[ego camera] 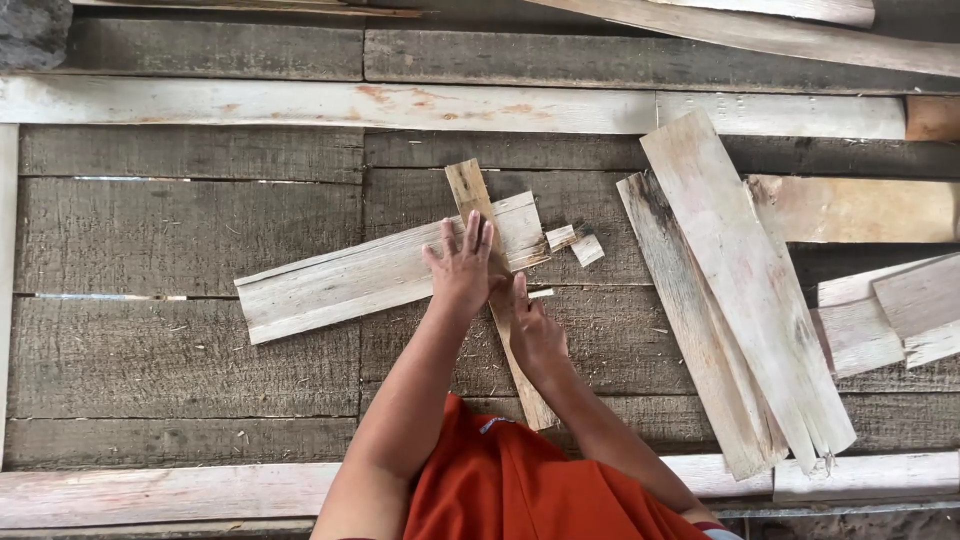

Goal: The person uses a red utility knife to cut thin wooden planks on a wooden workbench. They repeatedly score and snap the planks into smaller pieces, then set the cut pieces aside.

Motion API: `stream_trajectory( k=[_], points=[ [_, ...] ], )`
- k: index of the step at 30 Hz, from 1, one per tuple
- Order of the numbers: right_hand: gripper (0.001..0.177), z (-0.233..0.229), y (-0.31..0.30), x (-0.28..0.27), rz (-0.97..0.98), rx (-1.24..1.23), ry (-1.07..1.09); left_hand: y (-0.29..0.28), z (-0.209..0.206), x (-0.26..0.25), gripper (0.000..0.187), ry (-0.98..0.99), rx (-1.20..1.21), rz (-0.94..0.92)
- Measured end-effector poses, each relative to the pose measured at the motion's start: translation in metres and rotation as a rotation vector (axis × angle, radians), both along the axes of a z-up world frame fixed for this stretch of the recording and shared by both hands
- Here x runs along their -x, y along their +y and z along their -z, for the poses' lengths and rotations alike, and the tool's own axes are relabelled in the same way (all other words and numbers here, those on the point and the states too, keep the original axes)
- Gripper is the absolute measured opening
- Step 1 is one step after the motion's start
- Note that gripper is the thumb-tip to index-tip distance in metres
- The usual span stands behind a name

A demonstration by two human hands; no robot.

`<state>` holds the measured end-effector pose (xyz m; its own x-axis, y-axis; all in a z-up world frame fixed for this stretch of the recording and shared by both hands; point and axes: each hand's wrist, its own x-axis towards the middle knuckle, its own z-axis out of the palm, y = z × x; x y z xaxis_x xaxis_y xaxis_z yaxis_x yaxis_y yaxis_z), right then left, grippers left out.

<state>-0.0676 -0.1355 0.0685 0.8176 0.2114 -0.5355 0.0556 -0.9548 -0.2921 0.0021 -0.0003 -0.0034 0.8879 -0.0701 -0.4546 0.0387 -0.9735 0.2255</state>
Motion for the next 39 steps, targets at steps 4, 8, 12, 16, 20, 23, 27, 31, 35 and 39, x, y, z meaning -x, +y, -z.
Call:
stream_trajectory(
  k=[4, 8, 12, 16, 20, 23, 27, 31, 35, 39],
  points=[
    [0.077, 0.028, -0.021, -0.014, 0.092, -0.082, 0.05, 0.001, -0.01, -0.001, 0.09, -0.001, -0.017, 0.041],
    [0.07, 0.0, -0.011, -0.048, 0.2, -0.247, 0.013, 0.0, -0.016, 0.0, 0.09, 0.035, -0.018, 0.024],
    [0.06, 0.029, 0.003, -0.083, 0.155, -0.247, -0.046, -0.001, -0.02, -0.002, 0.087, 0.062, -0.059, 0.043],
    [0.056, 0.014, 0.026, -0.099, 0.101, -0.248, -0.101, 0.002, -0.025, -0.004, 0.085, 0.067, -0.045, 0.048],
    [0.059, 0.038, 0.031, -0.114, 0.072, -0.22, -0.133, 0.002, -0.027, -0.005, 0.083, 0.087, -0.058, 0.065],
    [0.06, 0.054, 0.03, -0.118, 0.039, -0.195, -0.156, 0.001, -0.021, -0.006, 0.084, 0.09, -0.08, 0.074],
    [0.059, 0.066, 0.028, -0.121, -0.016, -0.114, -0.185, 0.001, -0.015, -0.007, 0.086, 0.105, -0.096, 0.08],
    [0.062, 0.075, 0.027, -0.125, -0.028, -0.072, -0.17, 0.0, -0.009, -0.009, 0.085, 0.091, -0.094, 0.074],
    [0.063, 0.066, 0.029, -0.122, -0.002, -0.067, -0.097, -0.001, -0.009, -0.005, 0.086, 0.084, -0.094, 0.069],
    [0.063, 0.064, 0.029, -0.123, -0.055, -0.036, -0.095, -0.001, -0.011, -0.007, 0.083, 0.064, -0.097, 0.063]
  ],
)
